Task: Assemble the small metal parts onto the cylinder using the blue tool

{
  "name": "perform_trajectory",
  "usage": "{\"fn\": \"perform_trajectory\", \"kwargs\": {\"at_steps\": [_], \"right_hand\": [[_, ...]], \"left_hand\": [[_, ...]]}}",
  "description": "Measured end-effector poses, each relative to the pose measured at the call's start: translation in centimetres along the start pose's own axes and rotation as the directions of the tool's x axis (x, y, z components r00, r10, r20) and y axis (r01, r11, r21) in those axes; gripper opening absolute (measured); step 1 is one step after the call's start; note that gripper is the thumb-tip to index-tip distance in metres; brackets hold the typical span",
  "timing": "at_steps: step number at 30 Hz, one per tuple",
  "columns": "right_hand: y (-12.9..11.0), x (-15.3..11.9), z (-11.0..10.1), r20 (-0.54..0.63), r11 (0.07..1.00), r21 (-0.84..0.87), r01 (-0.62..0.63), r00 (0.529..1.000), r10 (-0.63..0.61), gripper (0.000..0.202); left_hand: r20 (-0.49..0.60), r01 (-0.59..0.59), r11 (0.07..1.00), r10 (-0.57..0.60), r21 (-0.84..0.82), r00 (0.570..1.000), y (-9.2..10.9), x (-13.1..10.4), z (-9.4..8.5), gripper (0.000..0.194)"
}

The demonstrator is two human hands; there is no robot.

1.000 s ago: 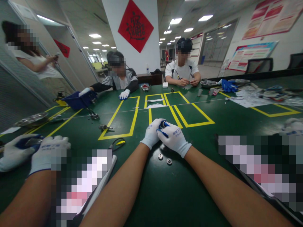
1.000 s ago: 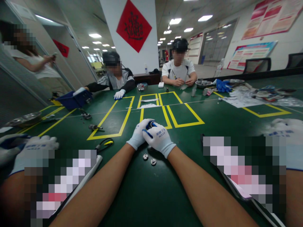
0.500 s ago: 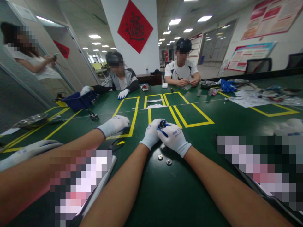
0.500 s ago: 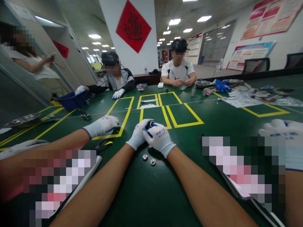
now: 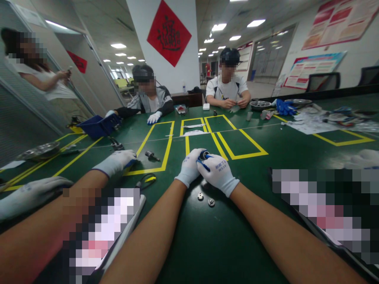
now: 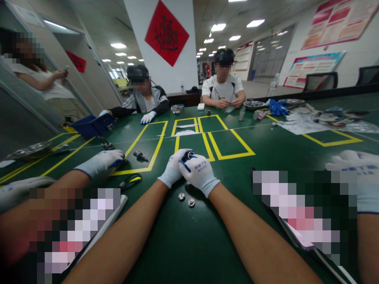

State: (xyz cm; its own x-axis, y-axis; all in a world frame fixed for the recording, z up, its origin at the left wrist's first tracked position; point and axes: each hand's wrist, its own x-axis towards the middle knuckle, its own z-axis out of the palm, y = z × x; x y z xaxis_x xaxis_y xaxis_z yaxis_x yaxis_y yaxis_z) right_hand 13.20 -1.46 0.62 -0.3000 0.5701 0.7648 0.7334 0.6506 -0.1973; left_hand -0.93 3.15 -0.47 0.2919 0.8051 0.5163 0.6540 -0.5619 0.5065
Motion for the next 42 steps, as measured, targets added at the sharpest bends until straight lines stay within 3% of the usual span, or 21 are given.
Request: {"fn": "perform_trajectory", "kwargs": {"at_steps": [11,24,31,42], "right_hand": [[-0.2,0.1,-0.1,0.044,0.995,0.051,0.091,0.995,-0.093,0.037],[0.8,-0.2,0.0,-0.075,0.999,-0.036,-0.022,0.997,0.019,0.036],[1.3,-0.3,0.0,-0.147,0.996,0.029,-0.086,0.985,0.089,0.019],[1.6,-0.5,0.9,-0.032,0.984,-0.015,-0.177,0.984,0.176,0.036]], "left_hand": [[-0.007,0.003,1.0,-0.004,-0.014,1.0,-0.4,0.0,0.1,0.034],[-0.09,0.092,0.995,-0.096,-0.046,0.991,0.0,0.0,0.1,0.034],[-0.103,0.114,0.992,-0.12,-0.062,0.987,-0.1,0.1,0.1,0.033],[-0.08,0.032,0.999,-0.033,-0.008,0.996,-0.5,-0.1,0.6,0.037]]}}
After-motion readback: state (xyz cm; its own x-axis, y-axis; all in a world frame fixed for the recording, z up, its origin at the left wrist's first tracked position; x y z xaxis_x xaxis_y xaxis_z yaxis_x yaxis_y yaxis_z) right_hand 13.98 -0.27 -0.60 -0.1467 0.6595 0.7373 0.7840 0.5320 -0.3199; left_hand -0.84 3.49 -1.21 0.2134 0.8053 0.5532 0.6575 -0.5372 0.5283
